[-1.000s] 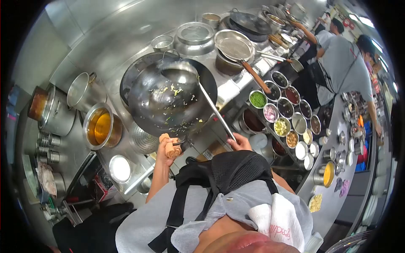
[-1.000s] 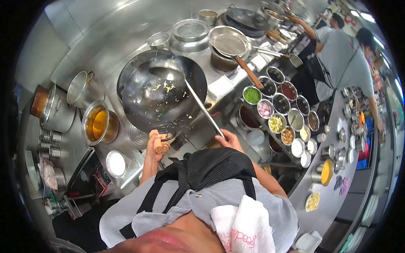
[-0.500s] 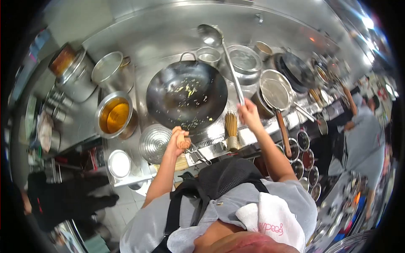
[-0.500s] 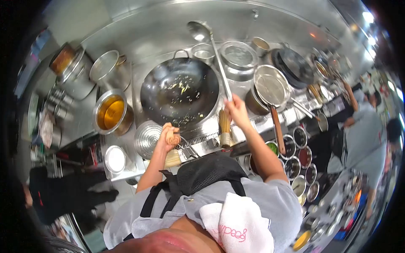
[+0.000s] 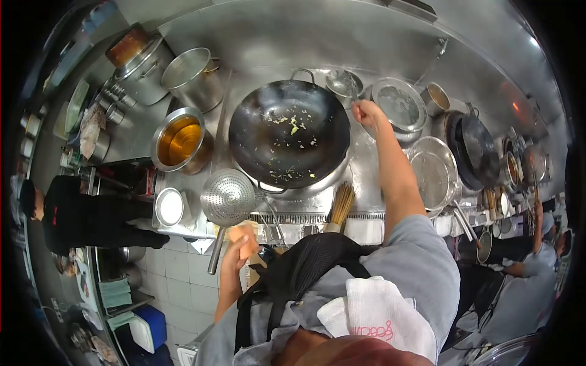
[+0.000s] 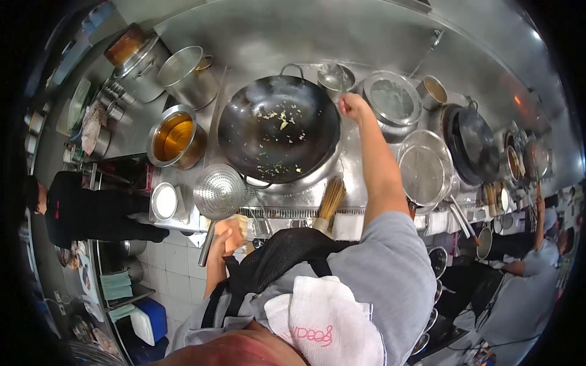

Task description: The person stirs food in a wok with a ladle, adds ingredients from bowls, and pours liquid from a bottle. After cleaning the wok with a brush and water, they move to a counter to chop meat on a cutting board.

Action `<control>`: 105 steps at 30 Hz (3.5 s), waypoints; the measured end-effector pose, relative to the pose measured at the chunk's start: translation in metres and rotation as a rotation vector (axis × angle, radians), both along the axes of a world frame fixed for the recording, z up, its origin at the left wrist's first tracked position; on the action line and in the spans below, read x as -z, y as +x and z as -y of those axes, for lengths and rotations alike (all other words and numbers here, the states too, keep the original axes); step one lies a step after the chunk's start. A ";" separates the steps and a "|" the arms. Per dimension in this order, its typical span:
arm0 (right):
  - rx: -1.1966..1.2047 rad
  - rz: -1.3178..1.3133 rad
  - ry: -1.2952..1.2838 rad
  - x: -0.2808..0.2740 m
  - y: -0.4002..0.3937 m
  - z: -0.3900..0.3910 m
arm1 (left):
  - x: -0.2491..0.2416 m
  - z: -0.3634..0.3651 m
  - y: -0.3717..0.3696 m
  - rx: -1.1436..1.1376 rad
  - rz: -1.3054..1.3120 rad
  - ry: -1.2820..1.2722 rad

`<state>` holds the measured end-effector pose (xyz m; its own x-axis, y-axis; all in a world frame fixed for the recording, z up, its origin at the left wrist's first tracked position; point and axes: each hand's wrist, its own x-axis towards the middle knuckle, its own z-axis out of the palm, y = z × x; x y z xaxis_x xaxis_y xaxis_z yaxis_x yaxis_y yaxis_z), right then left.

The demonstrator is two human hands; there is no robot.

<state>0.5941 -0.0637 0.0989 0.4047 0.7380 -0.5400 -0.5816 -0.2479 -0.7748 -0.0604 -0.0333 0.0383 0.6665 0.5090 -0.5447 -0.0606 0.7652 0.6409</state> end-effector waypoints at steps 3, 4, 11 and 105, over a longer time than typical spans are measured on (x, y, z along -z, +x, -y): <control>0.048 1.206 -0.514 -0.027 -0.035 0.086 | -0.001 0.019 -0.014 -0.233 -0.167 0.067; 0.060 1.331 -0.511 0.005 -0.005 0.109 | -0.011 0.022 -0.010 -0.293 -0.220 0.085; 0.469 0.918 -0.774 0.003 -0.017 0.149 | -0.034 -0.004 0.051 -0.117 -0.356 1.051; 0.577 1.282 -0.477 0.064 -0.486 0.255 | -0.042 -0.090 -0.080 0.226 0.062 0.243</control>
<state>0.1078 -0.3191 0.0346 0.9490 0.1737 0.2631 0.3139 -0.5984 -0.7371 -0.1408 0.0572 0.0807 0.8055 0.4542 -0.3806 0.0490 0.5890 0.8066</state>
